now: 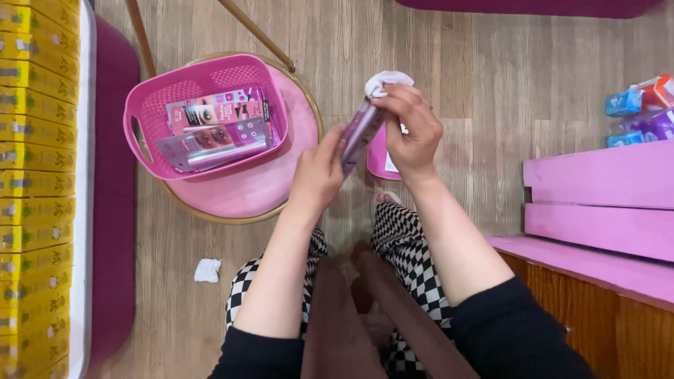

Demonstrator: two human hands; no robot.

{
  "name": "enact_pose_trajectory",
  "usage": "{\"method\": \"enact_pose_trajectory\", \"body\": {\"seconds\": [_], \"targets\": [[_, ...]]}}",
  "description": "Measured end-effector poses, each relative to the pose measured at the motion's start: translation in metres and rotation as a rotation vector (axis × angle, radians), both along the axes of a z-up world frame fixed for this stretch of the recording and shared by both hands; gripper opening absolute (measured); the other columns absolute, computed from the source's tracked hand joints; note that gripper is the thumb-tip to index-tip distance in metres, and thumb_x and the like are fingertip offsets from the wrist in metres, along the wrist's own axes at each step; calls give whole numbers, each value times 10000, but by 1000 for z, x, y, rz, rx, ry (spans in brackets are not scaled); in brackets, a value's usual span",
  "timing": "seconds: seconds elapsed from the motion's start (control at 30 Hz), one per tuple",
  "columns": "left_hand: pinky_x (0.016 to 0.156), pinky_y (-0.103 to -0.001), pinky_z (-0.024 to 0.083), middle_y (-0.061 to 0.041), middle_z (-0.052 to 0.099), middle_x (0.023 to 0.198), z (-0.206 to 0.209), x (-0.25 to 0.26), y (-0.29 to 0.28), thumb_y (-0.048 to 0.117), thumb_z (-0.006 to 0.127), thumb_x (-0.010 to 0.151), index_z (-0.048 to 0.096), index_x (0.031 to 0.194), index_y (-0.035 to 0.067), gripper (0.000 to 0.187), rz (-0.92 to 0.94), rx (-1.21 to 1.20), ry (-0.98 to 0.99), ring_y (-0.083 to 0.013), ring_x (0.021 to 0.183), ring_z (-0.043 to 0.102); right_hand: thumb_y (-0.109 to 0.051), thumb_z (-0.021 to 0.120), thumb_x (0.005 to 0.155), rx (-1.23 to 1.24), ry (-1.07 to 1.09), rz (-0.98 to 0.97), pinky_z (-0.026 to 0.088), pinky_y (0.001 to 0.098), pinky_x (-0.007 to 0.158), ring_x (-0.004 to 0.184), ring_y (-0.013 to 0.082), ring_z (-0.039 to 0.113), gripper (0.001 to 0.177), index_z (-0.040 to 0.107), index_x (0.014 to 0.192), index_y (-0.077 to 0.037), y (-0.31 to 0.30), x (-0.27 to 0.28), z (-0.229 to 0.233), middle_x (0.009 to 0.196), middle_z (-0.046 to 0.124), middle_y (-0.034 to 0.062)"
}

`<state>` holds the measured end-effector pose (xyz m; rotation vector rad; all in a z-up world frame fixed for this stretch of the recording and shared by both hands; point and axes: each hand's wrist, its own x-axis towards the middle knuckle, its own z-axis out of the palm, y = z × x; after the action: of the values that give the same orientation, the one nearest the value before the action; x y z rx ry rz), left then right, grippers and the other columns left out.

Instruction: Cleaning makeup products with a cloth and stocking them onto retail display shelves

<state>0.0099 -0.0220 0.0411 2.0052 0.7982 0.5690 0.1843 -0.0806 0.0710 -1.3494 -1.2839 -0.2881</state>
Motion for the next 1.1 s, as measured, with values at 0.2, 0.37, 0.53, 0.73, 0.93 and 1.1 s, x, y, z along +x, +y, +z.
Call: {"method": "enact_pose_trajectory", "body": {"seconds": [0.2, 0.37, 0.53, 0.73, 0.93, 1.1], "targets": [[846, -589, 541, -250, 735, 1052, 25, 3, -1, 186, 473, 1064, 583, 1338, 170, 296, 179, -115, -251, -502, 1041, 681, 152, 697, 920, -27, -44, 34, 582, 468, 830, 922, 353, 749, 242, 781, 1008, -58, -1, 9, -10, 939, 758, 113], [1069, -557, 468, -216, 671, 1229, -5, 20, 0, 223, 382, 1135, 445, 1421, 139, 305, 303, -428, -709, -363, 1203, 614, 114, 679, 866, -20, -132, 212, 594, 443, 840, 879, 337, 752, 214, 783, 882, -72, -3, -34, -16, 900, 763, 107], [1136, -571, 436, -189, 557, 1407, -69, 18, 26, 285, 360, 1158, 373, 1437, 206, 291, 327, -704, -1106, -387, 1323, 542, 67, 683, 800, -11, -124, 369, 602, 421, 823, 837, 308, 746, 187, 779, 803, -93, -9, -38, -24, 857, 764, 68], [1123, -579, 476, -172, 526, 1480, -59, 24, 18, 212, 403, 1165, 314, 1529, 247, 376, 355, -690, -1233, -379, 1351, 538, 92, 620, 881, 94, -173, 431, 599, 448, 735, 781, 348, 722, 192, 764, 827, -23, -6, -59, -1, 903, 758, 124], [1221, -499, 396, -163, 564, 1449, -26, 31, -2, 146, 390, 1163, 218, 1604, 206, 478, 404, -493, -1020, -261, 1388, 493, 29, 691, 938, 0, -214, 289, 594, 447, 739, 818, 345, 706, 127, 800, 974, -25, -3, -59, -1, 1014, 766, 141], [1141, -400, 475, -156, 575, 1439, -10, 35, -13, 366, 376, 1161, 361, 1581, 107, 494, 215, -542, -963, -211, 1294, 562, -67, 787, 943, -12, -232, 122, 489, 450, 1013, 1028, 340, 636, 60, 823, 965, -109, -3, -53, 11, 992, 783, 50]]}}
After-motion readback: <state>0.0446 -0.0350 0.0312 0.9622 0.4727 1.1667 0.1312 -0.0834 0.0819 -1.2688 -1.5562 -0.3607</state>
